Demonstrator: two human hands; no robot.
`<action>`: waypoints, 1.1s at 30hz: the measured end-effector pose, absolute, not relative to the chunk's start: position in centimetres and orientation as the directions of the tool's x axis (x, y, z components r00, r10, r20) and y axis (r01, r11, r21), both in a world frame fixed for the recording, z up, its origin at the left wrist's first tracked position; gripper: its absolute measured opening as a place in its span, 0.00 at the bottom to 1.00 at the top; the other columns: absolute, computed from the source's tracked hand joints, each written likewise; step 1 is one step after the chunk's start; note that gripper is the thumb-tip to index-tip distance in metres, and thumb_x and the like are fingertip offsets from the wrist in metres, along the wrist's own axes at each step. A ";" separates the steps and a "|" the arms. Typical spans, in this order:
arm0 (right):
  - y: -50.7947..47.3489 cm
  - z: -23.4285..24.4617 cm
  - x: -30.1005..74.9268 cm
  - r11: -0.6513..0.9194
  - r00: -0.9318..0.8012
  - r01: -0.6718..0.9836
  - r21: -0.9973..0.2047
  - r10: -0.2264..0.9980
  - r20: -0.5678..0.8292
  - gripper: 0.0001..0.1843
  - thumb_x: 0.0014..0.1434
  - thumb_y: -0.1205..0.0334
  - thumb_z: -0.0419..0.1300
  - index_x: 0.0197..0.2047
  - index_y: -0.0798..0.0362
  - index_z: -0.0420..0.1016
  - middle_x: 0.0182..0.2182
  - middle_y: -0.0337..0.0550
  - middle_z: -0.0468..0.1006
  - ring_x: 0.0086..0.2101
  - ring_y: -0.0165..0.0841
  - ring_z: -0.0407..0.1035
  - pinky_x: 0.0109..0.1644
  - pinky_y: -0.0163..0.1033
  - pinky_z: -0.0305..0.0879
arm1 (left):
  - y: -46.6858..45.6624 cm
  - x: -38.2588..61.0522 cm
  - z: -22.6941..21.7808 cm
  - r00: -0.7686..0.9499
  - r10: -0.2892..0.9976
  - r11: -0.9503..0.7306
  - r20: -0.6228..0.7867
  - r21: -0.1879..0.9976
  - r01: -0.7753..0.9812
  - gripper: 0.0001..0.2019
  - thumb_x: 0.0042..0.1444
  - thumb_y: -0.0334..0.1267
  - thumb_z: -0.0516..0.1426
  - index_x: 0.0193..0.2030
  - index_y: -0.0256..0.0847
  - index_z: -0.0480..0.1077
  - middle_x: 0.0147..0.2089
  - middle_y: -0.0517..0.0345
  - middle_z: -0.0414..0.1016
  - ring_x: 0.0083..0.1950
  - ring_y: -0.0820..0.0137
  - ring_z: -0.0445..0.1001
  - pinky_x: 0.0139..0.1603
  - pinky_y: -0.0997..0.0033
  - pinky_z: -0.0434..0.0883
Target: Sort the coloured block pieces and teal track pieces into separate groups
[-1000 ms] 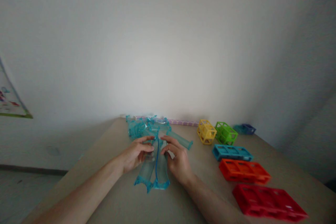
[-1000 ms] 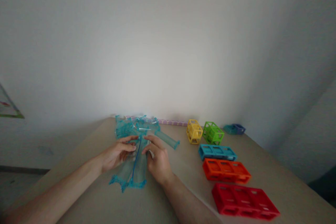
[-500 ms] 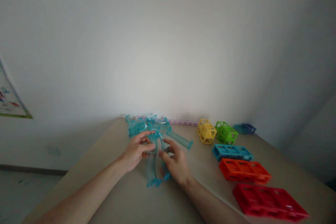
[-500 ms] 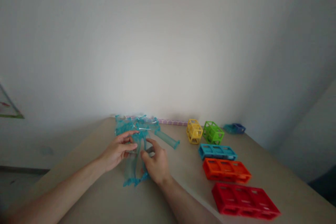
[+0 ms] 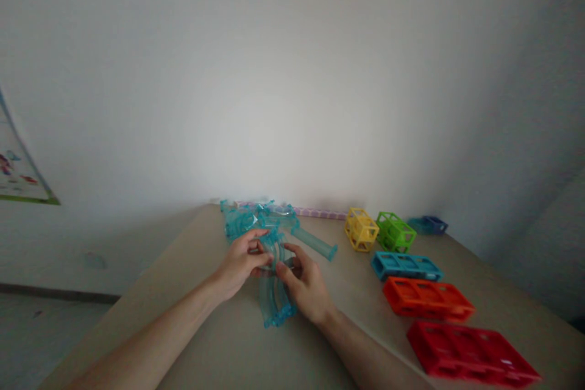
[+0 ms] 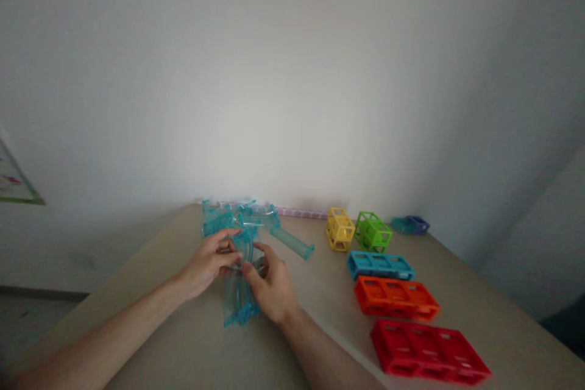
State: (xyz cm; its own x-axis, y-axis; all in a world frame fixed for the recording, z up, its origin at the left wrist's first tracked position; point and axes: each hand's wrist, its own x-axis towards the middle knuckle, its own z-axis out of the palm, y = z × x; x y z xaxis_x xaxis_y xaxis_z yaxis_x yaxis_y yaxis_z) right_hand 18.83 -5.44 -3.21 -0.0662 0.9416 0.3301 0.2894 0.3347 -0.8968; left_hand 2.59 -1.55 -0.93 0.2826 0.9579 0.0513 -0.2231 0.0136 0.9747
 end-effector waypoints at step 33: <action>-3.5 -2.1 23.2 -0.251 0.304 0.948 -0.194 0.892 0.334 0.25 0.56 0.56 0.56 0.54 0.62 0.70 0.53 0.68 0.65 0.51 0.56 0.63 0.51 0.53 0.59 | -0.2 2.2 -1.7 0.109 0.960 -0.264 0.258 0.964 0.041 0.14 0.48 0.48 0.61 0.32 0.38 0.70 0.21 0.65 0.63 0.22 0.73 0.66 0.18 0.74 0.69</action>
State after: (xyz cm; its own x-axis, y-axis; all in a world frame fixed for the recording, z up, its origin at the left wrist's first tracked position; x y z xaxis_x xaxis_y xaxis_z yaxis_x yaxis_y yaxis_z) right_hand 23.21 -3.46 -2.11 0.3042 0.8923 0.3337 0.9484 -0.2507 -0.1943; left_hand 2.20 -0.24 -1.68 0.1086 0.9600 0.2579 0.0406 -0.2635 0.9638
